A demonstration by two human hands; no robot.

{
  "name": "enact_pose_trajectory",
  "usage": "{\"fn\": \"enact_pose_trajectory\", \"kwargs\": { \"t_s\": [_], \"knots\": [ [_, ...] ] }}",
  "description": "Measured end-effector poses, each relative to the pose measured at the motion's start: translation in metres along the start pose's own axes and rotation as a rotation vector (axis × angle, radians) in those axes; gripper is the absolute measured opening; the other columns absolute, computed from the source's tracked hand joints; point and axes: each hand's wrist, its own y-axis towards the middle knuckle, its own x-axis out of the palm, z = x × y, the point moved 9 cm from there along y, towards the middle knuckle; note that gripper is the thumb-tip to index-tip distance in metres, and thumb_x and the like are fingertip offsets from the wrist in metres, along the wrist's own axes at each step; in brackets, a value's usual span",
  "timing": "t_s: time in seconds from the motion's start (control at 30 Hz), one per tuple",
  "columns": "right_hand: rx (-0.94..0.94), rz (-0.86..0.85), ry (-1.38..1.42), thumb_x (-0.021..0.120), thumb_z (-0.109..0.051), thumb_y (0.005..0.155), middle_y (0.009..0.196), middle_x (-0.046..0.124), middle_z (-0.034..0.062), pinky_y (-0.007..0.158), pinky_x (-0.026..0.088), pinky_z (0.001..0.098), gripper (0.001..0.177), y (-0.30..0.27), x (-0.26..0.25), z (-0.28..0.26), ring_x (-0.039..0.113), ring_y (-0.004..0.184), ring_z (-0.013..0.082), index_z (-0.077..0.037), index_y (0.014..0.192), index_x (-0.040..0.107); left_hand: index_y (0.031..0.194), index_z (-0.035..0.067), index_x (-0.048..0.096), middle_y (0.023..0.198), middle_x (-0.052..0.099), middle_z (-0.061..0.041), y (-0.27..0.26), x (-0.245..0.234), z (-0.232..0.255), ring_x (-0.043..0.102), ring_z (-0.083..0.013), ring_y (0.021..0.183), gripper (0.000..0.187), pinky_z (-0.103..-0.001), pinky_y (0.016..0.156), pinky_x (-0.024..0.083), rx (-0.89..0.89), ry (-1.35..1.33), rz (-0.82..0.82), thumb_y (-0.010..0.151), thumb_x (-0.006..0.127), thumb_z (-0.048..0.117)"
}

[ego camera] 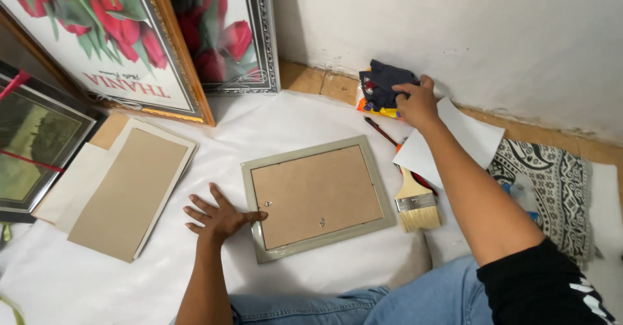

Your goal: Cleaning glass and assembling picture frames with artwork and backing

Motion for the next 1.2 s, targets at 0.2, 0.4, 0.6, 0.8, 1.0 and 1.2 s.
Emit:
{"fn": "enact_pose_trajectory", "kwargs": {
  "t_s": [0.2,0.4,0.6,0.8,1.0,1.2],
  "knots": [
    [0.064,-0.282,-0.509,0.049,-0.040,0.090,0.164,0.037,0.0018,0.101,0.031,0.0573,0.057,0.071,0.062,0.071,0.035,0.134,0.0406,-0.028,0.144,0.063,0.162,0.022,-0.025,0.164,-0.032,-0.026,-0.006,-0.004,0.003,-0.030,-0.0499,0.149,0.165,-0.066,0.117,-0.014,-0.002,-0.038,-0.029,0.056,0.088,0.080],
    [-0.238,0.371,-0.247,0.049,-0.003,0.096,0.154,0.032,0.0252,0.101,0.042,0.0606,0.049,-0.040,-0.070,-0.068,0.038,0.127,0.0482,0.015,0.141,0.053,0.162,0.021,-0.025,0.164,-0.032,-0.027,-0.001,-0.002,0.001,-0.029,-0.0508,0.148,0.167,-0.067,0.116,-0.013,0.015,-0.027,-0.006,0.054,0.088,0.081],
    [-0.635,0.708,0.108,0.072,-0.007,0.096,0.163,0.021,0.0241,0.090,0.055,0.0420,0.060,-0.147,-0.135,-0.102,0.060,0.121,0.0402,0.011,0.147,0.047,0.164,0.019,-0.018,0.165,-0.025,-0.028,-0.008,-0.005,0.003,-0.025,-0.0504,0.150,0.162,-0.068,0.117,-0.011,0.041,-0.046,0.068,0.055,0.087,0.076],
    [-0.428,0.475,1.006,0.055,-0.025,0.111,0.119,0.065,0.0131,0.063,0.054,0.0274,0.035,-0.205,-0.161,-0.130,0.064,0.090,0.0163,-0.004,0.138,0.048,0.163,0.010,-0.016,0.166,-0.006,-0.035,-0.035,-0.020,0.029,-0.012,-0.0499,0.154,0.151,-0.066,0.118,-0.009,0.103,-0.120,0.182,0.066,0.083,0.071],
    [0.363,-0.042,1.659,0.077,-0.031,0.089,0.095,0.078,0.0103,0.080,0.062,0.0415,0.021,-0.226,-0.073,-0.140,0.076,0.086,0.0248,-0.012,0.098,0.076,0.161,-0.001,0.003,0.158,0.012,-0.043,-0.185,-0.019,0.124,0.017,-0.0626,0.146,0.114,-0.071,0.115,0.023,0.660,-0.913,-0.084,0.086,0.068,0.056],
    [0.562,-0.527,1.751,0.057,-0.004,0.077,0.088,0.073,0.0162,0.066,0.061,0.0343,0.026,-0.247,-0.008,-0.146,0.074,0.078,0.0258,-0.005,0.099,0.072,0.162,0.002,0.017,0.155,0.039,-0.023,-0.146,0.083,0.137,0.046,-0.0418,0.135,0.106,-0.057,0.112,0.036,0.705,-1.436,-0.534,0.089,0.048,0.073]
  ]
}}
